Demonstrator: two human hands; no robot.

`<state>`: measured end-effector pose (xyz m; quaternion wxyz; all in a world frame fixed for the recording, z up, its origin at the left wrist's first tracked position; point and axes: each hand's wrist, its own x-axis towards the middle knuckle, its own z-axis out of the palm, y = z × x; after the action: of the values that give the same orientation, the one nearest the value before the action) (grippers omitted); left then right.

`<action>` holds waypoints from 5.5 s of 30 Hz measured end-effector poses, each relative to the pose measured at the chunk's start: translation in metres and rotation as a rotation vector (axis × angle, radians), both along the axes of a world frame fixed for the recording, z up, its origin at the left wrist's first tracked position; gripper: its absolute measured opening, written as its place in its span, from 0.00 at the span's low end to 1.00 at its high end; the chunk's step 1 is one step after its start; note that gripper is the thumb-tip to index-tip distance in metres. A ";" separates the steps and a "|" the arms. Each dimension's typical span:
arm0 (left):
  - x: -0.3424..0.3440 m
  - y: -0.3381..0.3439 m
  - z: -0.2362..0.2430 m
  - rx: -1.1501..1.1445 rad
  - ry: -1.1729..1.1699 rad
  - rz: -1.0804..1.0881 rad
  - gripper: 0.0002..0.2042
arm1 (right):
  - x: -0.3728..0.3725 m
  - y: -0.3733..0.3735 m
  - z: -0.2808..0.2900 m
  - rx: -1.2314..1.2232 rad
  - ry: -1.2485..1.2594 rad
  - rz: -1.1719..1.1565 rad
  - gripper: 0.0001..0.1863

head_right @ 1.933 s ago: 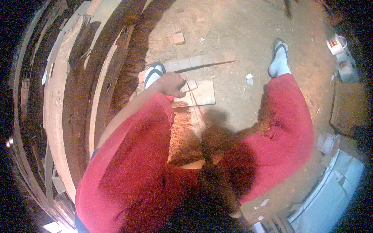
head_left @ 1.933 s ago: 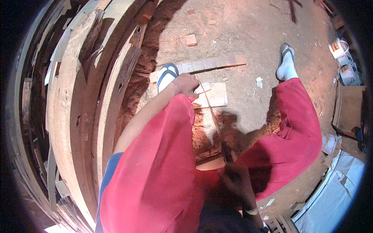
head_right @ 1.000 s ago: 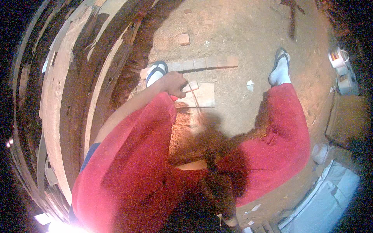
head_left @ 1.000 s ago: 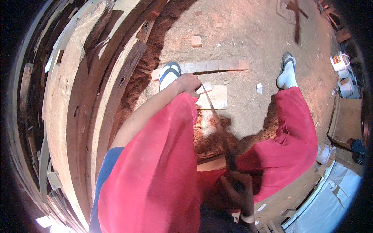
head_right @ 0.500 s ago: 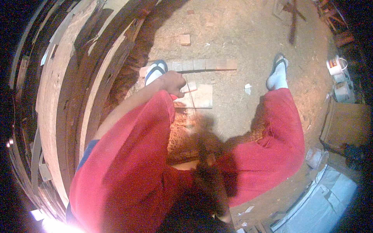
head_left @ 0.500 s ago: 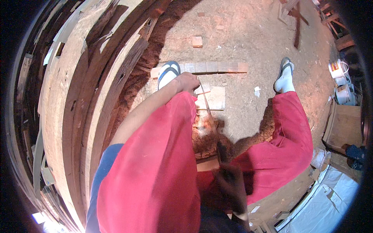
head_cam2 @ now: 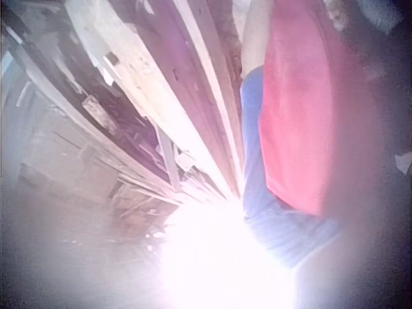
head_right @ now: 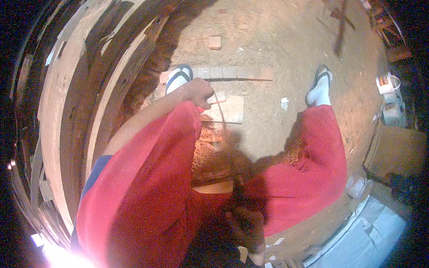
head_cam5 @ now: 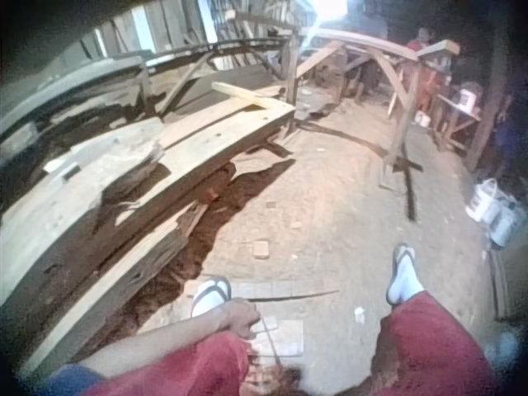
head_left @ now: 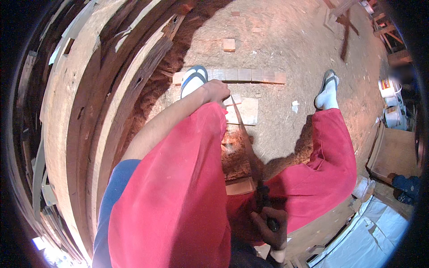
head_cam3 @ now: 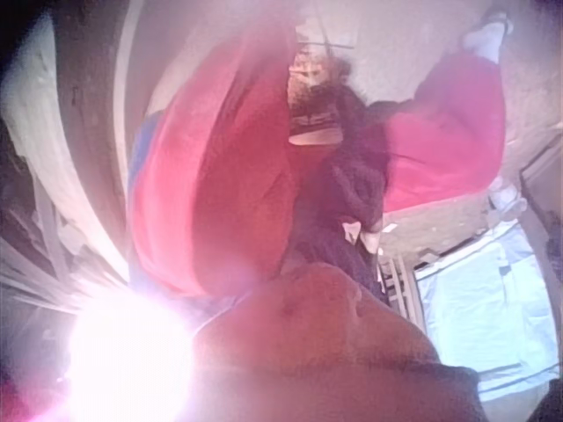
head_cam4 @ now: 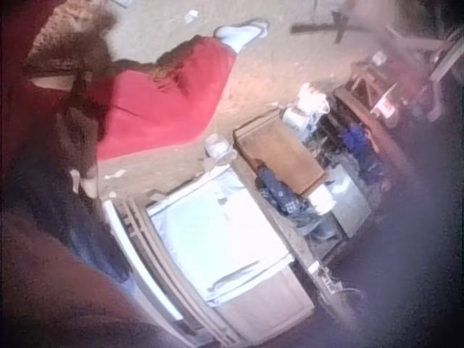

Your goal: The person uses a hand saw to cut a small piece of wood that is resting on a brick on the floor. The person holds the wood with their left hand and saws with their right hand, creating sawdust.

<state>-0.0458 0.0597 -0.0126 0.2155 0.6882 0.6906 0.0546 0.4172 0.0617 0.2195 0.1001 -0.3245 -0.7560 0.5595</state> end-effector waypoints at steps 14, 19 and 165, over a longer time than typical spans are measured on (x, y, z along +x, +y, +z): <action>0.001 0.004 0.001 -0.043 0.052 -0.015 0.22 | -0.063 -0.003 0.004 -0.002 -0.316 -0.151 0.10; -0.001 0.003 0.010 -0.110 0.045 -0.014 0.24 | -0.064 -0.019 -0.040 -0.053 -0.168 -0.273 0.10; -0.011 -0.005 0.021 -0.468 0.089 0.204 0.32 | -0.051 -0.004 -0.043 -0.377 -0.254 -0.285 0.26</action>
<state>-0.0567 0.0544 0.0089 0.3317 0.5480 0.7591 -0.1155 0.3663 0.0577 0.1763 0.0203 -0.5083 -0.5917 0.6254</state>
